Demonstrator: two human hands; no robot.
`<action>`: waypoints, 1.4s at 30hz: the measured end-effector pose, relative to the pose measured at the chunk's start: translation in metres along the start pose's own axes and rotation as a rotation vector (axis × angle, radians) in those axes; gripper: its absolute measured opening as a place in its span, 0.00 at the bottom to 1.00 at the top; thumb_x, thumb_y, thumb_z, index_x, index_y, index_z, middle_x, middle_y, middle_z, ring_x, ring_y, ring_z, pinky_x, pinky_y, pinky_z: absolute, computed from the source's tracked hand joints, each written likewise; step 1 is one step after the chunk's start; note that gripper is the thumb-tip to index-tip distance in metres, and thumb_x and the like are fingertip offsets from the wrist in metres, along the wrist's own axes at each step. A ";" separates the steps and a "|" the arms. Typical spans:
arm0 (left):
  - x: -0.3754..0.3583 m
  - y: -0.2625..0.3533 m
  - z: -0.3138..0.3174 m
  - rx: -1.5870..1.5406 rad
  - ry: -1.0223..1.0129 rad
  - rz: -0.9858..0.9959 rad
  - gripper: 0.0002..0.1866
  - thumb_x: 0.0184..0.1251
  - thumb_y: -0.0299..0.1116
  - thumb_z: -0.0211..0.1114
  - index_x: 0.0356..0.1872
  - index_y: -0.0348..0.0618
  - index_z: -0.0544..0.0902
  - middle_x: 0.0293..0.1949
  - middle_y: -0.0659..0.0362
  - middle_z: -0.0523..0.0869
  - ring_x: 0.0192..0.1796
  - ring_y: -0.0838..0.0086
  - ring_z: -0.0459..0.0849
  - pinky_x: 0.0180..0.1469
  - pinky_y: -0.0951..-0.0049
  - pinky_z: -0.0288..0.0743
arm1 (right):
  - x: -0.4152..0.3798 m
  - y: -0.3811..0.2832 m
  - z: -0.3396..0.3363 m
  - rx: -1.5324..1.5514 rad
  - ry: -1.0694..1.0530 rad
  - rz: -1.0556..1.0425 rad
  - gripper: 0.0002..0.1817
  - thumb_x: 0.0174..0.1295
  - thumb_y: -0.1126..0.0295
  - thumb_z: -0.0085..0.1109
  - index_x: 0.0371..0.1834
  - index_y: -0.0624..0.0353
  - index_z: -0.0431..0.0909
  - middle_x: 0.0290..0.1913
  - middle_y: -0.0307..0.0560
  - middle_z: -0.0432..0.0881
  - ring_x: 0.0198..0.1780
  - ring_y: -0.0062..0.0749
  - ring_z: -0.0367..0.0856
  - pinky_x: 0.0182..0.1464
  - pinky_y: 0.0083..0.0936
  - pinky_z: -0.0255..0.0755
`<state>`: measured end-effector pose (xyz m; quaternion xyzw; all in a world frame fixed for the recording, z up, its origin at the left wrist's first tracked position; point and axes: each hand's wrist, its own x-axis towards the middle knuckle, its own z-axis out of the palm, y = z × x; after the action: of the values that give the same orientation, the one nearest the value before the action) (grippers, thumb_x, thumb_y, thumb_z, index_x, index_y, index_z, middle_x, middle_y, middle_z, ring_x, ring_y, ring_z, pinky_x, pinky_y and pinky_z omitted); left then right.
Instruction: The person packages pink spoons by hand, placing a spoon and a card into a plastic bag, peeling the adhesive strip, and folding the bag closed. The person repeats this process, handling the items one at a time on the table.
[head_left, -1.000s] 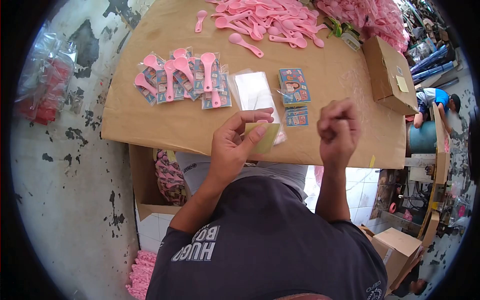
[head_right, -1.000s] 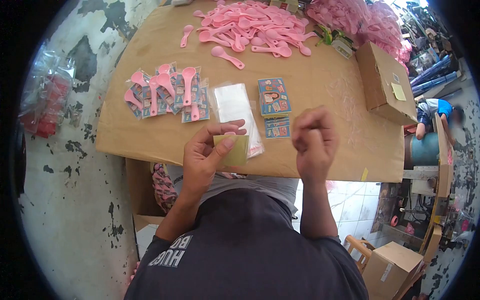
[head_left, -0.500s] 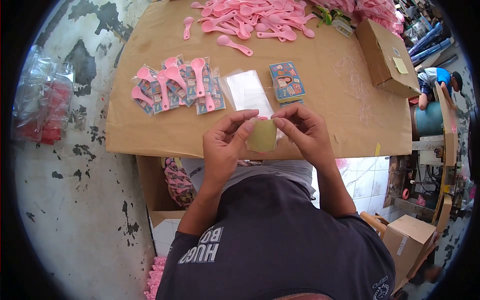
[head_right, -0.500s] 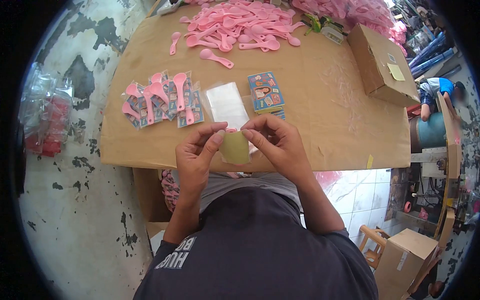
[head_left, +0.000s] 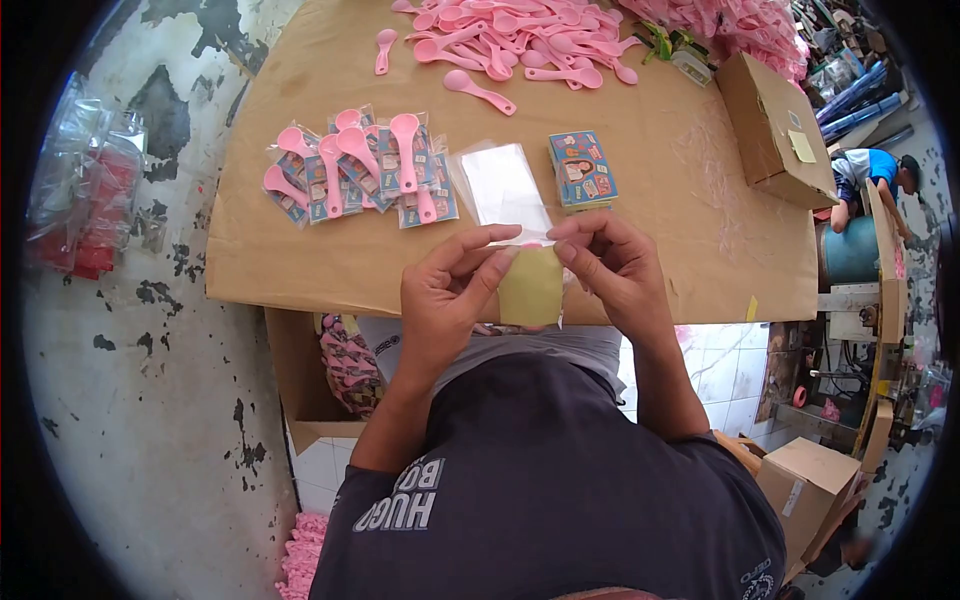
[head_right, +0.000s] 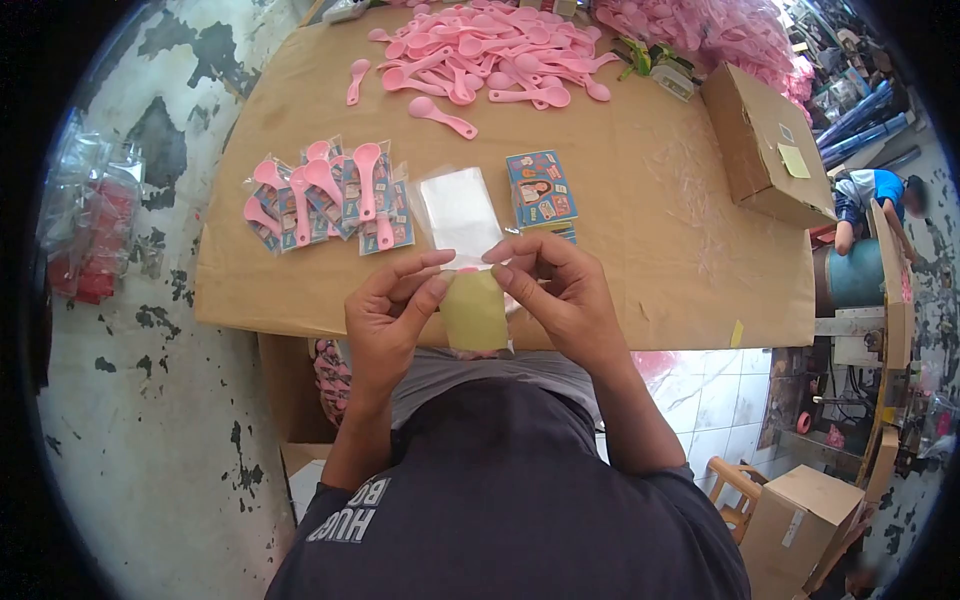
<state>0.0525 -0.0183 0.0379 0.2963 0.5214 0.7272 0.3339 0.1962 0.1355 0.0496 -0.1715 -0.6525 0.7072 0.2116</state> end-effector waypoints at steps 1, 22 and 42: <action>-0.001 -0.001 -0.001 -0.004 -0.002 -0.002 0.12 0.75 0.22 0.66 0.56 0.30 0.84 0.48 0.49 0.91 0.50 0.74 0.89 0.55 0.74 0.83 | -0.001 0.000 0.001 0.031 0.009 -0.007 0.07 0.74 0.75 0.62 0.52 0.62 0.82 0.42 0.37 0.85 0.45 0.16 0.83 0.47 0.18 0.75; 0.000 -0.013 0.003 0.039 -0.033 0.063 0.07 0.72 0.20 0.67 0.47 0.35 0.81 0.46 0.53 0.91 0.42 0.80 0.88 0.40 0.82 0.82 | -0.007 0.005 -0.013 -0.068 -0.021 -0.102 0.08 0.68 0.77 0.66 0.49 0.63 0.81 0.40 0.36 0.80 0.38 0.12 0.77 0.39 0.12 0.67; 0.024 0.016 -0.043 0.302 0.006 0.590 0.16 0.69 0.17 0.69 0.56 0.33 0.81 0.52 0.43 0.89 0.59 0.63 0.88 0.63 0.64 0.80 | 0.002 -0.014 -0.026 -0.231 -0.010 -0.085 0.09 0.65 0.80 0.70 0.46 0.62 0.83 0.35 0.33 0.79 0.30 0.09 0.72 0.31 0.13 0.63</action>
<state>0.0018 -0.0273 0.0436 0.4786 0.5161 0.7078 0.0597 0.2087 0.1594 0.0608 -0.1633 -0.7373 0.6185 0.2172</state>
